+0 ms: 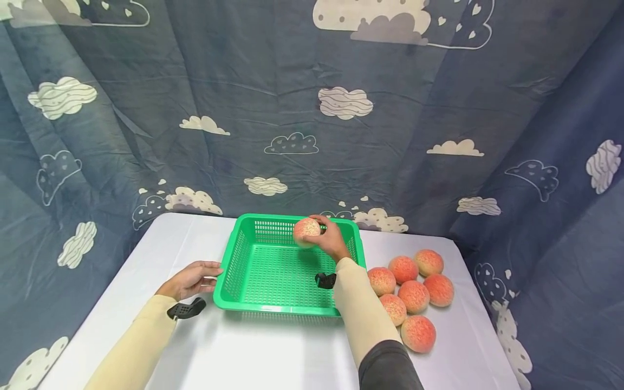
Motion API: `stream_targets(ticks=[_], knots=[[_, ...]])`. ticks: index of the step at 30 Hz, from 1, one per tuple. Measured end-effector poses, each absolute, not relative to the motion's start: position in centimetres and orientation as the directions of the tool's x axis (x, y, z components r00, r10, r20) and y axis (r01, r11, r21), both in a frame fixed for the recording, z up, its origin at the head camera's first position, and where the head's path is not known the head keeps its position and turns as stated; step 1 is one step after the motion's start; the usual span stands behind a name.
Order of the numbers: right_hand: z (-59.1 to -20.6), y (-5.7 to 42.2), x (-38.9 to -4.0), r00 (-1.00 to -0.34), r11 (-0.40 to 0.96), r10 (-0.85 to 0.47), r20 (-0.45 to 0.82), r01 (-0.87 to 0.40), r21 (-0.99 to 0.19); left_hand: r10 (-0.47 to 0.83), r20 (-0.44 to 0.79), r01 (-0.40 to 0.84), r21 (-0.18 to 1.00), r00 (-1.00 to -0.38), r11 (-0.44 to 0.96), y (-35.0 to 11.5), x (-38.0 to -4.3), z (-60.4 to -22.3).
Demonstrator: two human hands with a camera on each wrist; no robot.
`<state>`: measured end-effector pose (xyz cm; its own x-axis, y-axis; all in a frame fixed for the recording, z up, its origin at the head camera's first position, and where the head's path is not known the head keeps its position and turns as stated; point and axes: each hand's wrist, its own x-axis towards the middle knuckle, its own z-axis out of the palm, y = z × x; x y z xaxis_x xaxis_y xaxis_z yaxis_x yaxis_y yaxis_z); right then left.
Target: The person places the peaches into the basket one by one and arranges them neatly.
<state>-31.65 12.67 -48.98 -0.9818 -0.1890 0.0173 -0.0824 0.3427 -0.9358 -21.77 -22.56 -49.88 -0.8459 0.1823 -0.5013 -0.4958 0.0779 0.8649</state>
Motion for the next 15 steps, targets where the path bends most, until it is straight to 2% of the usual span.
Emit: stream_targets(ticks=[4, 15], knots=[[-49.9, 10.8, -31.8, -0.984, 0.314, -0.175, 0.018, -0.073, -0.947, 0.168, -0.503, -0.499, 0.864, -0.848, 0.070, -22.7, -21.8, -50.0], [-52.7, 6.6, -31.8, -0.984, 0.345, -0.176, -0.035, -0.029, -0.938, 0.139, -0.511, -0.507, 0.859, -0.848, 0.065, -22.4, -21.6, -50.4]])
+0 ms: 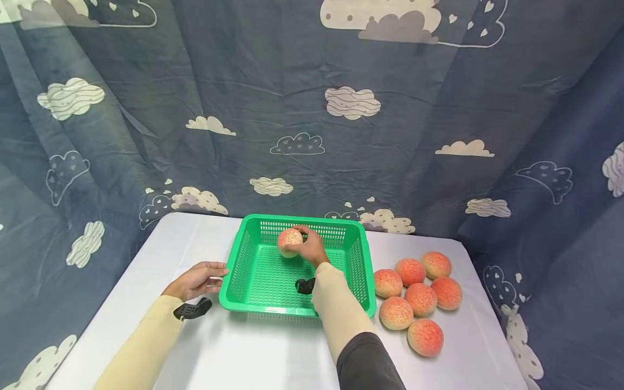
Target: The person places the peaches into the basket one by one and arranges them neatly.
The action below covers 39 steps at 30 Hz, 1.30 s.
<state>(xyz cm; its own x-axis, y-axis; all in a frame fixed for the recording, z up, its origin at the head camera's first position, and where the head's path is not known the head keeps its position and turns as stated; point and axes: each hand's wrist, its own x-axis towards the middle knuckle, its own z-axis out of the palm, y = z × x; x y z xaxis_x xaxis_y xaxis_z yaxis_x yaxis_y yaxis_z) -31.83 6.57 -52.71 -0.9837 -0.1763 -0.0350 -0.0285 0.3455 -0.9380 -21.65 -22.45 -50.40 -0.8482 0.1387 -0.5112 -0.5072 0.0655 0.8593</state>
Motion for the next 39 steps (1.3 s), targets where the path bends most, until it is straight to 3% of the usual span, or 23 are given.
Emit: stream_targets(ticks=[28, 39], knots=[[-54.7, 1.3, -31.1, -0.980, 0.335, -0.180, -0.090, 0.025, -0.942, 0.135, -0.513, -0.509, 0.858, -0.848, 0.065, -22.4, -21.9, -50.2], [-55.1, -0.9, -31.0, -0.981, 0.436, -0.190, -0.029, -0.058, -0.898, 0.135, -0.524, -0.521, 0.852, -0.841, 0.057, -22.6, -22.0, -50.5]])
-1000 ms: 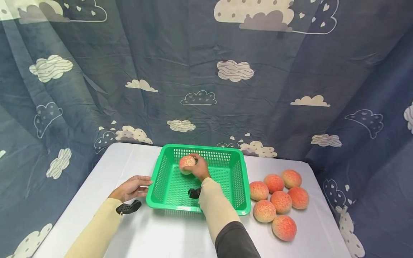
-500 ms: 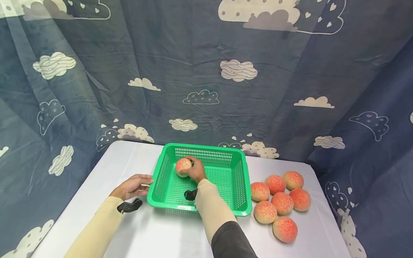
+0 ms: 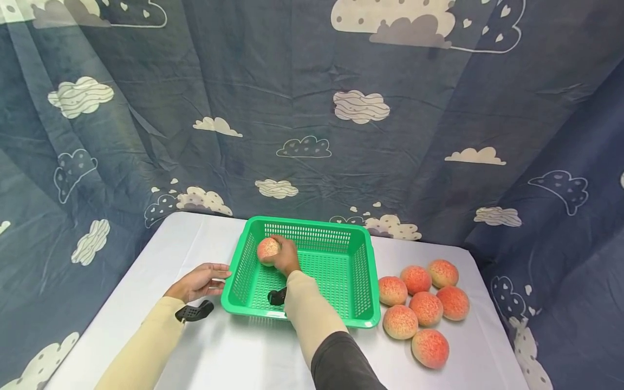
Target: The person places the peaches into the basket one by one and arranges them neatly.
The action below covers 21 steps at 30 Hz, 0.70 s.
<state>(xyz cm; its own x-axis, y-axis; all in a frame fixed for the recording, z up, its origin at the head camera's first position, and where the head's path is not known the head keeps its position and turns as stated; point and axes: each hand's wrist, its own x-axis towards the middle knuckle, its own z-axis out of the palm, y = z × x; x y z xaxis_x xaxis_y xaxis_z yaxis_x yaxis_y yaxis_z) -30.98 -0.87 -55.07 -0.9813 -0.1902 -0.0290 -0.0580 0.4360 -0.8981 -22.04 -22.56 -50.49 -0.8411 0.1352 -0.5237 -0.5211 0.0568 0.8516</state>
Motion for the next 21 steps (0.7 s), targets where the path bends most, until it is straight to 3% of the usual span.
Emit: stream_targets(ticks=[9, 21], knots=[[-54.9, -1.5, -30.7, -0.984, 0.540, -0.174, -0.031, -0.069, -0.839, 0.134, -0.528, -0.524, 0.849, -0.838, 0.069, -22.3, -21.7, -50.2], [-53.2, -0.2, -30.7, -0.973, 0.546, -0.224, -0.060, -0.074, -0.834, 0.128, -0.510, -0.502, 0.860, -0.850, 0.094, -22.4, -21.9, -50.4]])
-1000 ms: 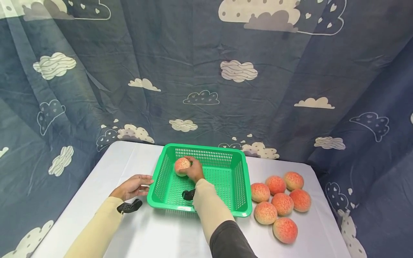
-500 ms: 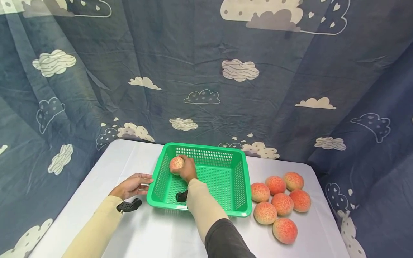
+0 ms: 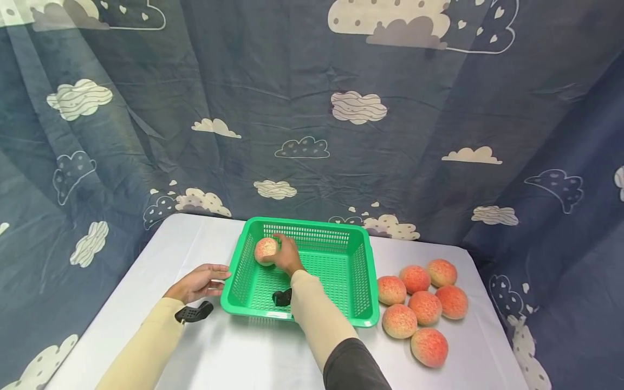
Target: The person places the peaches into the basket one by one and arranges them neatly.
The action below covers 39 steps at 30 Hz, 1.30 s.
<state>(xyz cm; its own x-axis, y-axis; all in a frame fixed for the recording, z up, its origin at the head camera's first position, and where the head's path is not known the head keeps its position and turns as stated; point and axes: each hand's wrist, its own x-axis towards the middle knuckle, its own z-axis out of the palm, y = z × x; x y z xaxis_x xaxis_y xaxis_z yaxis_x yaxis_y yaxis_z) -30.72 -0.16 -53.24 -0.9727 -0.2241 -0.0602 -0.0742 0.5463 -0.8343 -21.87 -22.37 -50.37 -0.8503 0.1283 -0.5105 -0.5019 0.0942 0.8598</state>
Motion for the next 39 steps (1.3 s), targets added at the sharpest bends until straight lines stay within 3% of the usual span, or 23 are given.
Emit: stream_targets(ticks=[23, 39], knots=[[-47.9, 7.1, -28.9, -0.872, 0.482, -0.451, -0.189, -0.060, -0.874, 0.131, -0.508, -0.495, 0.861, -0.852, 0.119, -22.5, -21.4, -49.9], [-45.4, 14.2, -26.8, -0.832, 0.403, -0.542, -0.120, -0.132, -0.906, 0.162, -0.497, -0.489, 0.868, -0.852, 0.091, -22.3, -21.2, -50.4]])
